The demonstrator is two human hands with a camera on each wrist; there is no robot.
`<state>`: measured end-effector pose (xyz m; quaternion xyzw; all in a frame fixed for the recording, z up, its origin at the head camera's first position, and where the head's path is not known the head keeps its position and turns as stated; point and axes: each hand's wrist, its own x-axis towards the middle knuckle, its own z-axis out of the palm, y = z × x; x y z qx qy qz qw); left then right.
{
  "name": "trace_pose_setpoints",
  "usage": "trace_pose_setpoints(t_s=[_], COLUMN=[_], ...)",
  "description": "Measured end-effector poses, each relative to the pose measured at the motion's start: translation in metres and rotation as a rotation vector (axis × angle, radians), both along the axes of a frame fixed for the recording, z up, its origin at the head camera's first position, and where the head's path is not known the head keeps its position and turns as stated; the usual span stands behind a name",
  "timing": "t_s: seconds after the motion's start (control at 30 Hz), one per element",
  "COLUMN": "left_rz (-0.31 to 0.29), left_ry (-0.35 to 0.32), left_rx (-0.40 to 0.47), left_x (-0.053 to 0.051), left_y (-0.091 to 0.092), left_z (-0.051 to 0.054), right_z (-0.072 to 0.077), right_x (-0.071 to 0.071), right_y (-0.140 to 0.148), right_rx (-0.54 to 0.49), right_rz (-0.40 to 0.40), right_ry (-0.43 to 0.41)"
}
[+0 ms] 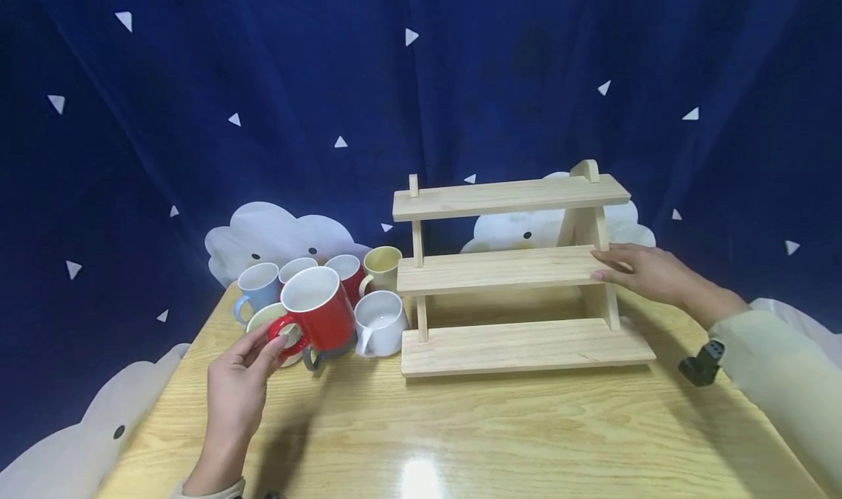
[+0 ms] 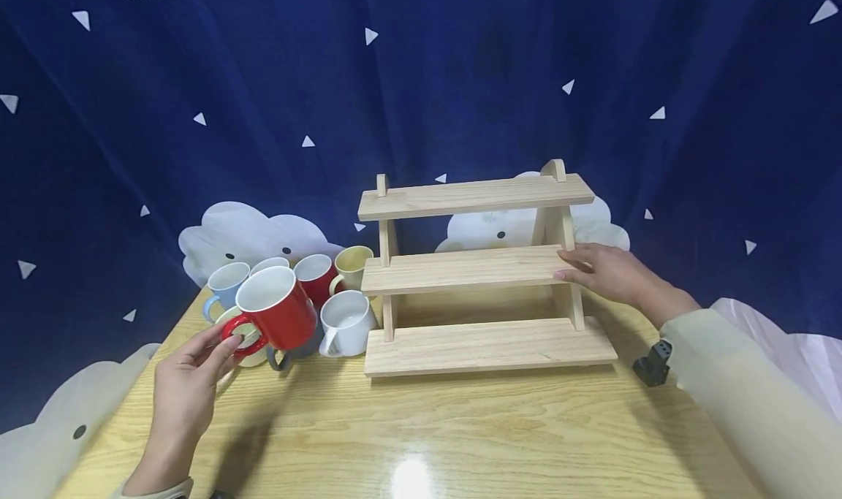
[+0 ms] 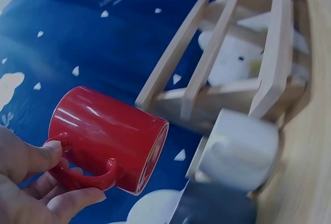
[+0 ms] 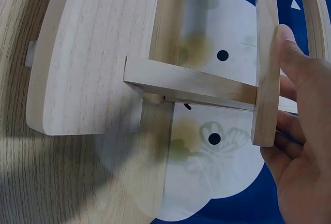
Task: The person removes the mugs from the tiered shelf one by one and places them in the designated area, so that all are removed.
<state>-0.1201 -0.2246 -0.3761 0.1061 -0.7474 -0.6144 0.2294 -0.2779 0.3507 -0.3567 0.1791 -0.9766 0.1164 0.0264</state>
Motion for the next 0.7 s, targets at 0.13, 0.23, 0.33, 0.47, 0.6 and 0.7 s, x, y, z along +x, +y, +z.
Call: trace_pose_setpoints(t_s=[0.13, 0.23, 0.33, 0.47, 0.6, 0.7], left_rz=[0.071, 0.101, 0.142, 0.212, 0.266, 0.287], left_ry=[0.035, 0.087, 0.112, 0.116, 0.101, 0.102], left_rx=[0.072, 0.156, 0.199, 0.216, 0.233, 0.263], left_x=[0.001, 0.002, 0.003, 0.003, 0.003, 0.003], left_y=[-0.018, -0.032, -0.048, -0.069, -0.087, -0.1], left_z=[0.001, 0.002, 0.002, 0.001, 0.001, 0.001], right_z=[0.0, 0.0, -0.001, -0.001, 0.0, 0.001], right_x=[0.0, 0.001, 0.002, 0.002, 0.001, 0.001], right_y=[0.001, 0.001, 0.001, 0.0, 0.0, 0.0], right_rx=[-0.01, -0.016, -0.017, -0.03, -0.036, -0.031], right_rz=[-0.009, -0.017, -0.017, -0.021, -0.028, -0.027], right_ry=[-0.002, -0.009, -0.013, -0.015, -0.017, -0.019])
